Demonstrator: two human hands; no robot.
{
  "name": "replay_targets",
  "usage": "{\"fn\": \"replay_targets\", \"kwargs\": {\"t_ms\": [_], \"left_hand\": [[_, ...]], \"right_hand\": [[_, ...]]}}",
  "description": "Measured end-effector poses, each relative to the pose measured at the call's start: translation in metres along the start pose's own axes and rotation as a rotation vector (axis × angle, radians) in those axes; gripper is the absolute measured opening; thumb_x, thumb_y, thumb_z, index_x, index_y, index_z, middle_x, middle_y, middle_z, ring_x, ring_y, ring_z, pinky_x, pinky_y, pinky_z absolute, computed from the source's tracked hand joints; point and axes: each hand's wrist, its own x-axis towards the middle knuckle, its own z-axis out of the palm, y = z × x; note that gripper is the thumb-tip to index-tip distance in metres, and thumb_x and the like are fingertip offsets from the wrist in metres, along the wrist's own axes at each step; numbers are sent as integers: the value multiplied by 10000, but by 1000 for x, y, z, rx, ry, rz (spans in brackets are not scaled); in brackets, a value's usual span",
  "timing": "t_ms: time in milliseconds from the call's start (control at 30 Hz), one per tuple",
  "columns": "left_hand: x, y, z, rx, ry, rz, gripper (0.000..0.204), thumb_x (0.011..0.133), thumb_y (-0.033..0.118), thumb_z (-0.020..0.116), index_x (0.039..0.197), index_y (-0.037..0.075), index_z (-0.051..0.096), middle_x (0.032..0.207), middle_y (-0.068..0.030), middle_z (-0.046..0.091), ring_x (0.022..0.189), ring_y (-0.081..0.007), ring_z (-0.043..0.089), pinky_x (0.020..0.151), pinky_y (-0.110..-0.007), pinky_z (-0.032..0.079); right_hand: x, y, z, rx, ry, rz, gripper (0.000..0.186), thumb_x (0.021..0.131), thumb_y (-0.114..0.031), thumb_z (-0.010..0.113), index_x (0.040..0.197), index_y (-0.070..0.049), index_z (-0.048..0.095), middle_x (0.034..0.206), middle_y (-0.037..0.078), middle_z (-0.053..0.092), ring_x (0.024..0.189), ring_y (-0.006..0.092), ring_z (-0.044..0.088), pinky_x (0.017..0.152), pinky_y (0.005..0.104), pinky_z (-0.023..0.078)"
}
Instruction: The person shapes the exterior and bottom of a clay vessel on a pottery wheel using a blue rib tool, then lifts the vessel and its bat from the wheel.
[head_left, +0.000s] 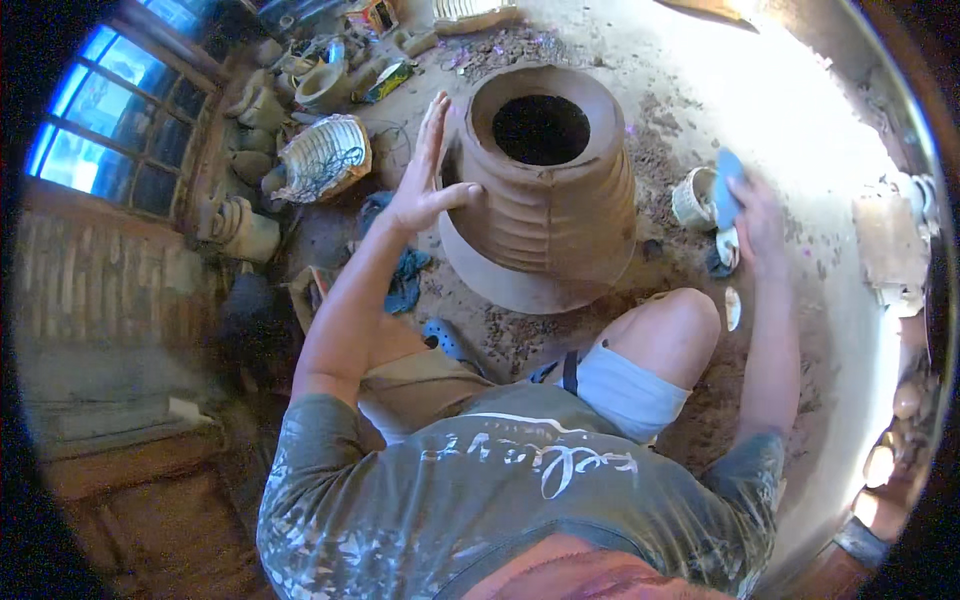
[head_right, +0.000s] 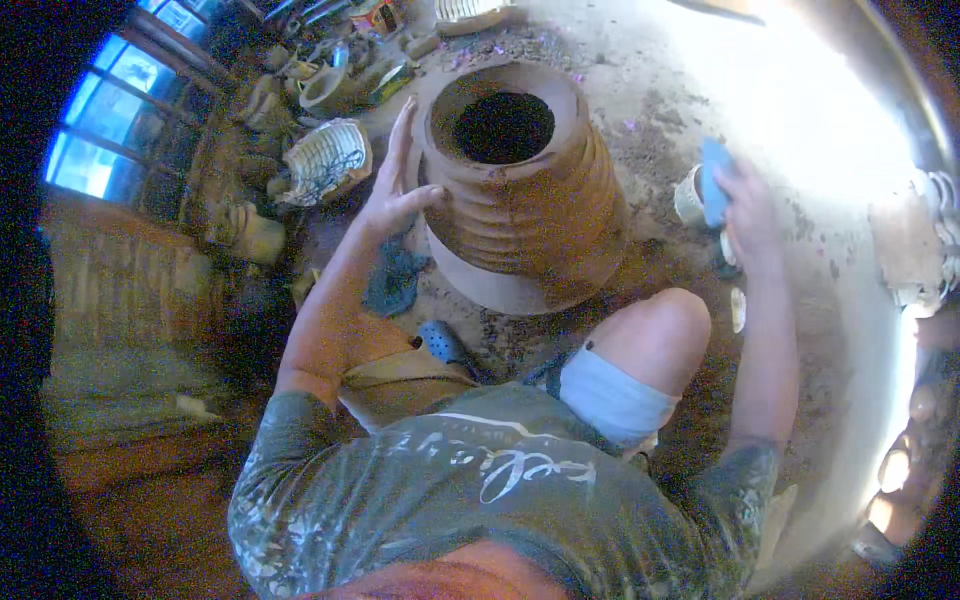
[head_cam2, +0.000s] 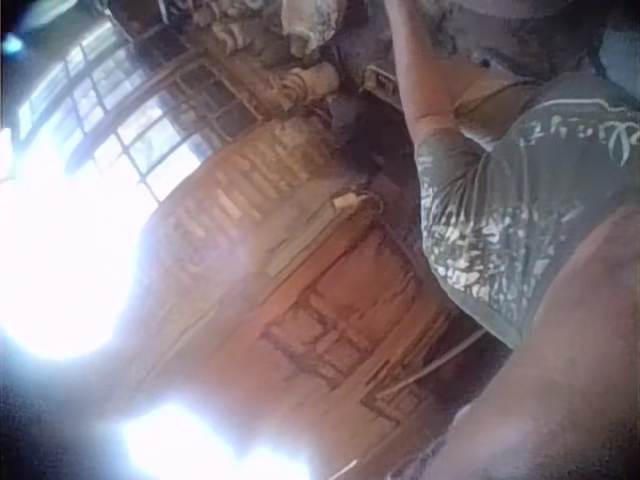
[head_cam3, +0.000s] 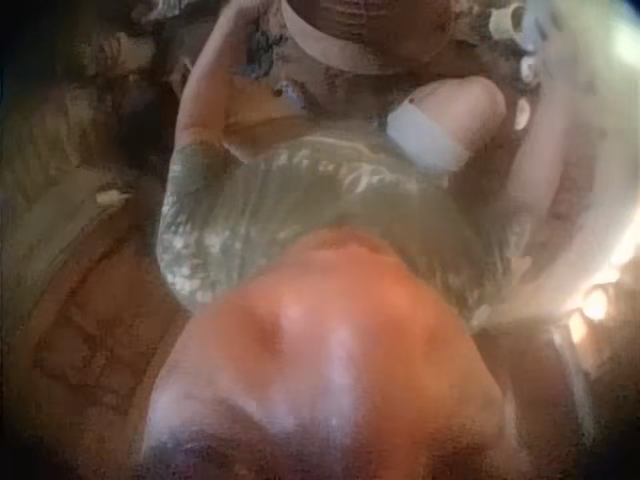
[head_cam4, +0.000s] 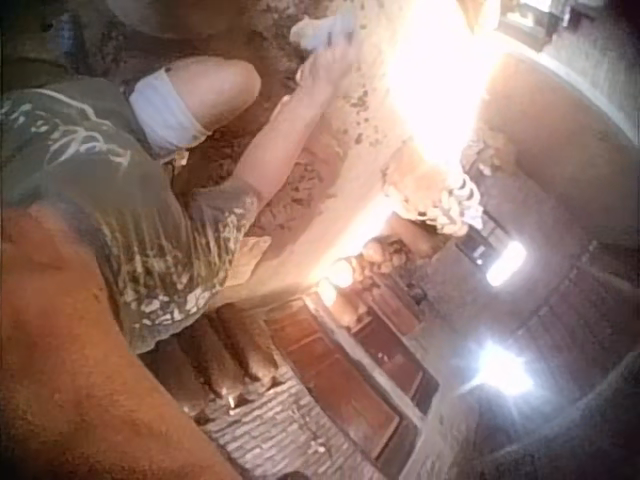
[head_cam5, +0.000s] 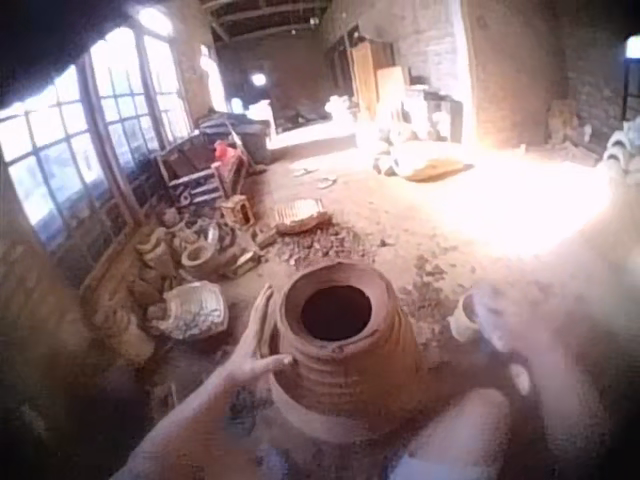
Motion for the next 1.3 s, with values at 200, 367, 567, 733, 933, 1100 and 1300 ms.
{"fn": "replay_targets", "kwargs": {"t_ms": [200, 367, 567, 733, 933, 1100, 1300], "left_hand": [[-28, 72, 74, 319, 224, -178, 1362, 843, 670, 762, 1656, -105, -8, 1746, -324, 46, 1635, -466, 16, 1305, -581, 38], [-18, 84, 99, 374, 260, -277, 1439, 799, 793, 726, 1655, -102, -8, 1749, -308, 54, 1633, -468, -2, 1274, -669, -7], [-10, 57, 91, 482, 292, -202, 1452, 760, 859, 699, 1661, -77, 50, 1726, -293, 144, 1618, -460, 108, 1262, -694, 76], [-4, 43, 69, 394, 246, -111, 1328, 785, 830, 701, 1650, -41, 195, 1664, -284, 301, 1573, -462, 251, 1258, -653, 190], [17, 3, 48, 281, 192, 178, 1191, 834, 766, 701, 1641, -5, 285, 1627, -278, 382, 1539, -481, 315, 1278, -571, 213], [13, -1, 35, 293, 211, 99, 1214, 854, 753, 693, 1653, -39, 236, 1698, -289, 264, 1589, -473, 217, 1293, -565, 179], [-14, 43, 91, 405, 343, -139, 1366, 791, 846, 683, 1659, -64, 150, 1718, -309, 165, 1601, -504, 129, 1221, -765, 67]], "right_hand": [[11, -112, 201, -568, -401, -625, 280, 997, -93, 639, 1252, -23, 729, 1116, 111, 749, 1031, 215, 705, 940, 346, 553], [53, -91, 283, -878, -469, -923, 236, 994, -68, 607, 1188, -46, 739, 1125, 146, 734, 1054, 278, 712, 940, 379, 550], [45, -89, 311, -954, -575, -805, 194, 994, -68, 630, 1151, -47, 742, 1095, 144, 723, 1044, 305, 699, 950, 391, 544], [22, -102, 300, -903, -850, -846, 159, 966, -28, 659, 1103, -32, 739, 1067, 132, 718, 1032, 299, 682, 962, 390, 536], [-5, -122, 272, -911, -1038, -804, 127, 925, -7, 693, 1043, -39, 726, 1035, 116, 692, 1018, 319, 662, 945, 412, 529], [-17, -152, 247, -1069, -1134, -677, 241, 879, 28, 681, 1077, -75, 770, 1043, 98, 690, 1061, 305, 661, 968, 399, 522], [45, -112, 273, -923, -606, -827, 230, 934, -32, 665, 1135, -61, 774, 1077, 146, 721, 1043, 310, 705, 967, 377, 549]]}}
